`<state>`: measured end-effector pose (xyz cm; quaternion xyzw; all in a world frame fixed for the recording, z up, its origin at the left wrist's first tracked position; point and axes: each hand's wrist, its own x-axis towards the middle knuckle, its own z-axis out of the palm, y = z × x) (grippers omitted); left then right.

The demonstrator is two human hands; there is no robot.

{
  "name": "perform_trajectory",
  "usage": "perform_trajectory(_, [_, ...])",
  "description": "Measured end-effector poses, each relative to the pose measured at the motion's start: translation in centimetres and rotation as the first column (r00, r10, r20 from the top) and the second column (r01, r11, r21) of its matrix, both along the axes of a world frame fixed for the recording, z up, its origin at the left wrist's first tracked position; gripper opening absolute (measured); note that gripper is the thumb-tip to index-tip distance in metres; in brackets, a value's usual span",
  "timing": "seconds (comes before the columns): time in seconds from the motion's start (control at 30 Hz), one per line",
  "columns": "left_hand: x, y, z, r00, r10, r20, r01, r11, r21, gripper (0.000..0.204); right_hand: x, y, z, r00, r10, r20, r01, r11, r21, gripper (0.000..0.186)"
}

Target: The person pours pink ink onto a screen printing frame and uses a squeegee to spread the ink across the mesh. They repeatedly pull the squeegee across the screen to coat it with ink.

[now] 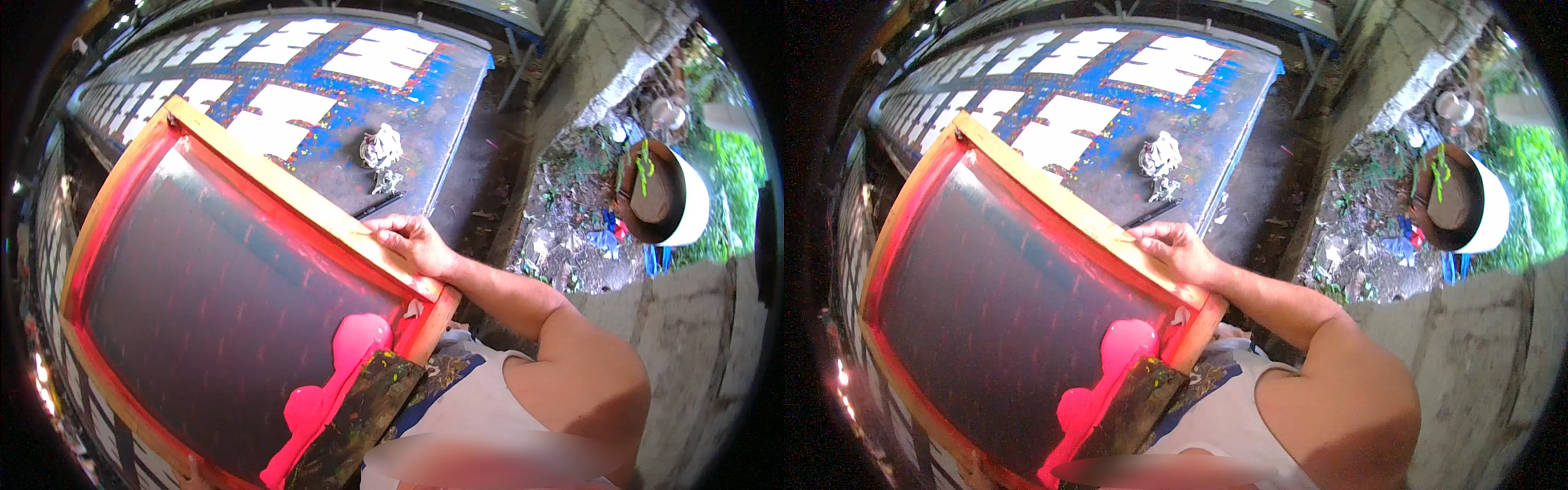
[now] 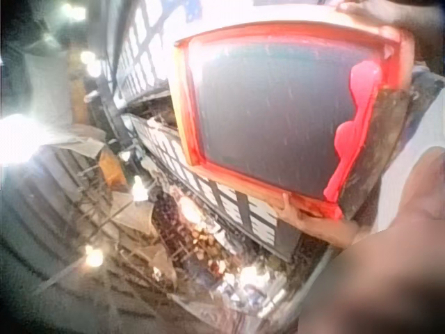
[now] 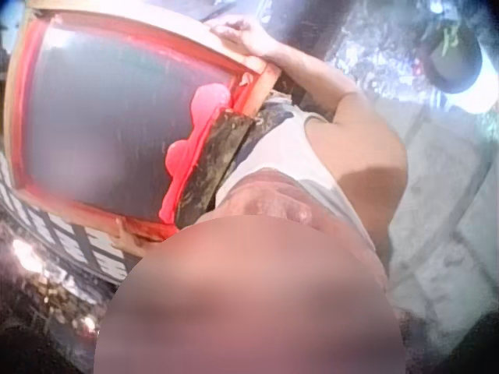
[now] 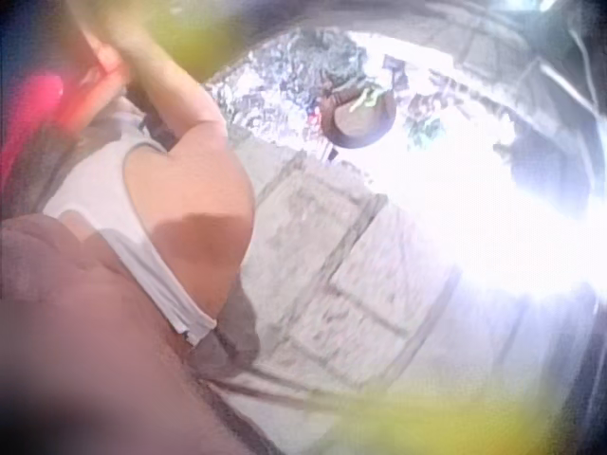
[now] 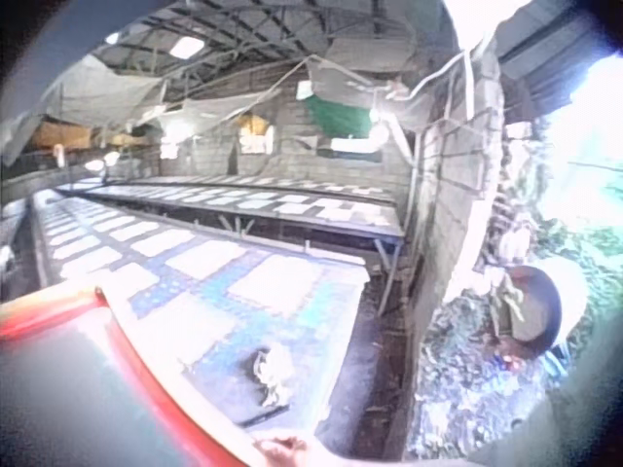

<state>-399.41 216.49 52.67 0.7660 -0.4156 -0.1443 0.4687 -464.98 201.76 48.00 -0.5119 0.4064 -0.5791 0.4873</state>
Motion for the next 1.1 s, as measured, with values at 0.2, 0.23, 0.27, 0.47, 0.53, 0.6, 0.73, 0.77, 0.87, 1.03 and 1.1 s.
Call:
perform_trajectory(0.2, [-6.7, 3.8, 1.1, 0.994, 0.104, -0.010, -0.104, 0.995, 0.001, 0.092, -6.2, -1.8, 1.3, 0.990, 0.100, 0.096, -0.105, 0.993, 0.048, 0.028])
perform_trajectory(0.23, [-7.4, 4.2, 1.2, 0.993, 0.115, -0.008, -0.115, 0.993, 0.002, 0.092, -6.6, -2.1, 1.3, 0.988, 0.116, 0.101, -0.121, 0.992, 0.043, 0.028])
perform_trajectory(0.27, [-8.0, 4.4, 1.4, 0.993, 0.120, -0.006, -0.120, 0.993, 0.001, 0.092, -6.9, -2.3, 1.3, 0.986, 0.127, 0.106, -0.132, 0.990, 0.039, 0.028])
perform_trajectory(0.47, [-9.5, 3.5, 1.0, 0.993, 0.122, -0.004, -0.122, 0.993, -0.010, 0.090, -8.3, -3.3, 1.3, 0.993, 0.103, 0.063, -0.101, 0.995, -0.025, 0.027])
perform_trajectory(0.53, [-9.8, 2.5, 0.2, 0.993, 0.115, -0.023, -0.116, 0.993, -0.012, 0.090, -9.1, -3.4, 1.8, 0.997, 0.068, 0.020, -0.067, 0.996, -0.049, 0.027])
perform_trajectory(0.6, [-10.4, 1.4, -0.6, 0.993, 0.107, -0.043, -0.108, 0.994, -0.011, 0.089, -10.3, -3.5, 2.6, 0.998, 0.055, 0.023, -0.054, 0.998, -0.030, 0.027])
perform_trajectory(0.73, [-12.7, -1.1, -1.1, 0.994, 0.087, -0.063, -0.087, 0.996, 0.002, 0.088, -13.3, -4.0, 3.6, 1.000, 0.012, -0.027, -0.012, 1.000, 0.020, 0.027])
perform_trajectory(0.77, [-13.5, -1.8, -0.8, 0.995, 0.077, -0.058, -0.077, 0.997, 0.005, 0.088, -14.0, -4.3, 3.7, 1.000, 0.002, -0.019, -0.001, 0.999, 0.048, 0.027])
perform_trajectory(0.87, [-16.4, -4.1, 0.5, 0.998, 0.056, -0.042, -0.056, 0.998, 0.001, 0.087, -16.9, -5.2, 3.4, 1.000, 0.020, 0.023, -0.021, 0.998, 0.053, 0.027])
perform_trajectory(1.03, [-24.2, -8.6, 2.0, 0.998, 0.056, -0.019, -0.056, 0.998, -0.001, 0.086, -24.5, -9.5, 2.4, 0.993, 0.037, 0.110, -0.041, 0.999, 0.031, 0.028])
perform_trajectory(1.1, [-28.3, -10.6, 2.5, 0.998, 0.059, -0.007, -0.059, 0.998, 0.001, 0.086, -28.8, -11.8, 2.1, 0.987, 0.055, 0.151, -0.055, 0.998, -0.010, 0.030])
